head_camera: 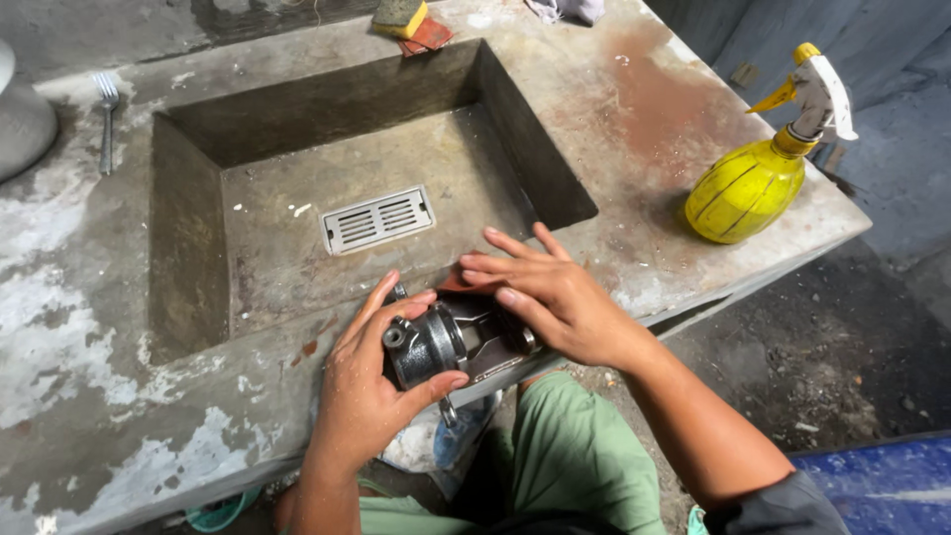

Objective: The person scrubs a metal part with a sanding block at a concrete sink, rinses it under running water, and continues scrubbing different surfaces. The part is handled and rotated to access multiple sides.

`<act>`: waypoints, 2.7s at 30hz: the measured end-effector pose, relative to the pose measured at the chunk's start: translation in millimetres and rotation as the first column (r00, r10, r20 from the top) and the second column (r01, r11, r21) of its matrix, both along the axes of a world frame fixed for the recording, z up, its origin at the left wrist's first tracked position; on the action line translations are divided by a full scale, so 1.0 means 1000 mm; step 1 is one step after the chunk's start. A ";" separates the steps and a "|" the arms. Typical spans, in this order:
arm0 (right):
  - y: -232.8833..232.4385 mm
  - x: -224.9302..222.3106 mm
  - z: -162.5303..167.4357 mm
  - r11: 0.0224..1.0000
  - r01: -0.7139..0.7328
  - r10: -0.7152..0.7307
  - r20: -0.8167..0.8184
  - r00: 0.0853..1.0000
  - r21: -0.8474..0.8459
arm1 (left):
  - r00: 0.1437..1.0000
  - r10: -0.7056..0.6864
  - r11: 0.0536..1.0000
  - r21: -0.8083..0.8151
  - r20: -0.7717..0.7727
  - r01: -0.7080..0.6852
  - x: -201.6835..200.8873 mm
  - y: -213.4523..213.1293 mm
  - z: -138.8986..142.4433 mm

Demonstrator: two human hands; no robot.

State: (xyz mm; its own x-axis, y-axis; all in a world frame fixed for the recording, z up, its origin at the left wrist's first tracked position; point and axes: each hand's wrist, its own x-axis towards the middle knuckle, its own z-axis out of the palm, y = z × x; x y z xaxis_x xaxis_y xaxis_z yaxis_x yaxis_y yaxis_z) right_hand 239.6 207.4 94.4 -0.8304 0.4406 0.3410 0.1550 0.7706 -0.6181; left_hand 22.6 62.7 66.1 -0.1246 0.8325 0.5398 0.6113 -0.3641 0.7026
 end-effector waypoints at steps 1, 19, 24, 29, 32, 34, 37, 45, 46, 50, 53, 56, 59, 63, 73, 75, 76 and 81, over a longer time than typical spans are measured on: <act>-0.005 0.005 0.000 1.000 -0.013 0.013 0.002 1.000 0.002 | 1.000 0.012 1.000 -0.011 -0.006 -0.012 0.000 -0.001 -0.001; -0.001 0.003 -0.009 0.997 0.002 -0.006 -0.053 0.999 -0.076 | 0.999 0.041 0.997 -0.058 -0.032 -0.043 -0.008 -0.001 -0.002; 0.003 -0.014 -0.011 0.997 -0.003 0.000 -0.032 0.999 -0.079 | 0.997 0.040 0.998 -0.035 -0.062 -0.043 -0.014 -0.002 -0.006; 0.012 -0.016 -0.008 0.999 -0.010 0.011 0.013 1.000 -0.043 | 0.999 0.023 0.998 -0.053 -0.035 -0.025 -0.012 0.001 -0.009; 0.003 -0.001 -0.006 1.000 0.023 -0.023 0.009 1.000 -0.015 | 0.999 0.031 0.997 -0.067 -0.033 -0.034 -0.011 0.001 -0.009; -0.001 0.006 -0.005 0.999 0.037 -0.037 -0.005 0.999 0.003 | 0.999 0.012 1.000 -0.008 -0.034 -0.013 -0.012 0.002 -0.008; 0.001 0.000 -0.007 0.999 0.033 -0.033 0.006 0.999 -0.007 | 0.999 0.002 1.000 -0.011 -0.038 -0.003 -0.013 0.001 -0.009; -0.003 -0.008 0.002 0.999 0.028 -0.029 0.035 0.999 0.029 | 0.998 0.034 0.998 -0.047 -0.054 -0.037 -0.010 -0.002 -0.006; -0.007 -0.002 0.005 0.999 0.034 -0.035 0.040 0.999 0.033 | 0.998 0.038 0.998 -0.050 -0.059 -0.041 -0.010 -0.001 -0.006; -0.010 0.007 0.006 0.999 0.027 -0.027 0.013 1.000 0.046 | 0.999 0.024 0.999 -0.027 -0.038 -0.025 -0.011 0.001 -0.004; 0.001 -0.006 -0.001 1.000 0.001 -0.002 0.028 1.000 0.024 | 0.999 0.031 0.998 -0.050 -0.026 -0.032 -0.009 0.001 -0.004; 0.009 -0.018 -0.006 1.000 -0.015 0.015 0.050 0.999 -0.001 | 0.999 0.034 0.999 -0.034 -0.030 -0.035 -0.006 0.000 -0.005; 0.005 -0.012 -0.006 0.999 -0.023 0.023 0.016 1.000 -0.032 | 0.999 0.042 0.998 -0.053 -0.018 -0.043 -0.006 0.000 -0.005; -0.006 0.010 -0.004 1.000 0.009 -0.010 -0.022 1.000 -0.028 | 0.999 0.027 0.999 -0.044 -0.017 -0.028 -0.008 0.000 -0.005; 0.009 -0.017 -0.006 1.000 0.025 -0.025 0.006 1.000 -0.012 | 1.000 0.001 1.000 -0.021 -0.005 -0.001 -0.006 0.001 -0.005; 0.003 -0.008 -0.003 0.999 0.051 -0.051 0.011 0.999 0.010 | 1.000 0.024 0.999 -0.045 -0.004 -0.024 -0.007 0.001 -0.004; -0.001 -0.002 -0.001 0.998 0.064 -0.064 0.016 0.998 0.016 | 0.999 0.036 0.997 -0.062 -0.003 -0.036 -0.007 0.001 -0.004; 0.000 -0.003 -0.003 0.997 0.071 -0.071 -0.026 0.997 0.031 | 0.998 0.018 0.998 -0.057 -0.054 -0.021 -0.009 0.005 -0.002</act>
